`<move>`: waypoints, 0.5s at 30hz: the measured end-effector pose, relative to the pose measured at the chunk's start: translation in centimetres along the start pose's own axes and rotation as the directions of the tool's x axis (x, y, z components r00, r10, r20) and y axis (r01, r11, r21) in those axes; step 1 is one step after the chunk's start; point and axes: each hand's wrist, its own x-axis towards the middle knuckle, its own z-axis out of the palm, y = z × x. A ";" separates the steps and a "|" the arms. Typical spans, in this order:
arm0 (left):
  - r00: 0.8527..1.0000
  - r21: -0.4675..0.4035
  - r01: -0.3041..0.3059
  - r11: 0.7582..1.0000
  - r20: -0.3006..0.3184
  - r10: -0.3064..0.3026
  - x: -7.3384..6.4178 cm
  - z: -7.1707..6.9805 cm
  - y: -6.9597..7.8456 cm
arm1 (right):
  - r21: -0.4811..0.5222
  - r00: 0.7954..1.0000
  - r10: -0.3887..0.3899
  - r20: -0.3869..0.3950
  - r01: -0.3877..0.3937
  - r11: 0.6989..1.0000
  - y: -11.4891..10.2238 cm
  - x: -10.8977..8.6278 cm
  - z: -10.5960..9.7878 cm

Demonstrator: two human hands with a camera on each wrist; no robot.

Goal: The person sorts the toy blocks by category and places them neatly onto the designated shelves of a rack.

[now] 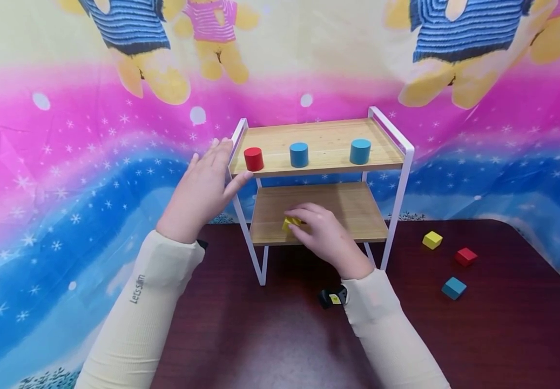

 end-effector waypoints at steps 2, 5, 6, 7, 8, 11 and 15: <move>1.000 -0.002 0.002 1.000 -0.002 -0.002 0.0 0.0 0.0 | 0.004 1.000 0.007 0.006 -0.007 1.000 0.0 0.2 0.1; 1.000 -0.005 0.005 1.000 0.002 -0.005 0.0 0.0 0.0 | 0.008 1.000 0.005 0.015 -0.005 1.000 -0.1 0.4 0.3; 1.000 -0.006 0.006 1.000 0.003 -0.006 0.0 0.0 -0.1 | 0.007 1.000 0.003 0.018 -0.003 1.000 -0.1 0.5 0.4; 1.000 -0.007 0.007 1.000 0.004 -0.007 0.0 0.0 -0.1 | 0.007 1.000 0.000 0.021 0.000 1.000 -0.2 0.6 0.5; 1.000 -0.007 0.007 1.000 0.004 -0.007 0.0 0.0 -0.1 | 0.006 1.000 -0.003 0.023 0.003 1.000 -0.2 0.7 0.5; 1.000 -0.008 0.007 1.000 0.003 -0.007 0.0 0.1 -0.1 | 0.004 1.000 -0.012 0.026 0.012 1.000 -0.3 0.9 0.7; 1.000 -0.008 0.005 1.000 0.001 -0.005 0.0 0.1 0.0 | 0.003 1.000 -0.013 0.025 0.013 1.000 -0.3 1.2 1.0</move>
